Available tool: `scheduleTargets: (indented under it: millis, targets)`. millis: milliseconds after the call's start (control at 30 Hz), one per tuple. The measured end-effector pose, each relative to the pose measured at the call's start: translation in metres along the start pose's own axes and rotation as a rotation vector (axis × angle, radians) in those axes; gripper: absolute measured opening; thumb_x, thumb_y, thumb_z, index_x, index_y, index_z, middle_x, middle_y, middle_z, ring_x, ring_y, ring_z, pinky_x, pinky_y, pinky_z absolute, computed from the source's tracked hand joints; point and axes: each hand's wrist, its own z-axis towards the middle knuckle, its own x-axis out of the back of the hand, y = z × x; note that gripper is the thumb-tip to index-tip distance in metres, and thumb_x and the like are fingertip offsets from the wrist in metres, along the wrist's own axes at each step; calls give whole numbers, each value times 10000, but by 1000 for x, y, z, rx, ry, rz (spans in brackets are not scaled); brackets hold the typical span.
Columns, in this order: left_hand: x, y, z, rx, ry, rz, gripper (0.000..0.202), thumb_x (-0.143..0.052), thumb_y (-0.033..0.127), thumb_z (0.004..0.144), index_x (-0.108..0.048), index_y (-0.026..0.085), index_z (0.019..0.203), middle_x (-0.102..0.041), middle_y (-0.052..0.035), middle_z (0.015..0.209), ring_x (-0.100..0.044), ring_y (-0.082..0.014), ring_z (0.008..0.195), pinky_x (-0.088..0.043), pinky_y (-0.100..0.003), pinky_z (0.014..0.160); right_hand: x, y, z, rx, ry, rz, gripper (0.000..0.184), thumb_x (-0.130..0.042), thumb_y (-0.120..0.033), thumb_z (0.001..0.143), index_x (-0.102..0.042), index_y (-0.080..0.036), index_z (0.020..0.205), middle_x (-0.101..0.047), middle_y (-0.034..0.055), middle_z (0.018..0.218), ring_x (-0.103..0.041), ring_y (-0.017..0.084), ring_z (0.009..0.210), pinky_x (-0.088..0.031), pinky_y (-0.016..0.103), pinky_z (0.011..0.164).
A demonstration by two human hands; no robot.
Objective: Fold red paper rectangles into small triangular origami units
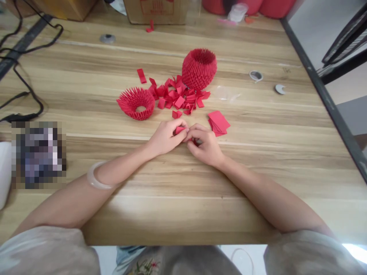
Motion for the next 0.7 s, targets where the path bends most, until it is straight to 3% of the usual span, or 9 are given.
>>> scheduleTargets:
  millis: [700]
  targets:
    - [-1,-2,0,-28,8,3,122,-487,220,805,-575,141,774,-494,39,587,-415,-77,535,-316,-205,538,0,0,0,5,0,-4,159,-475,-42,663,-599,-142,669,-547,33,765,-493,87,614,-435,226,597]
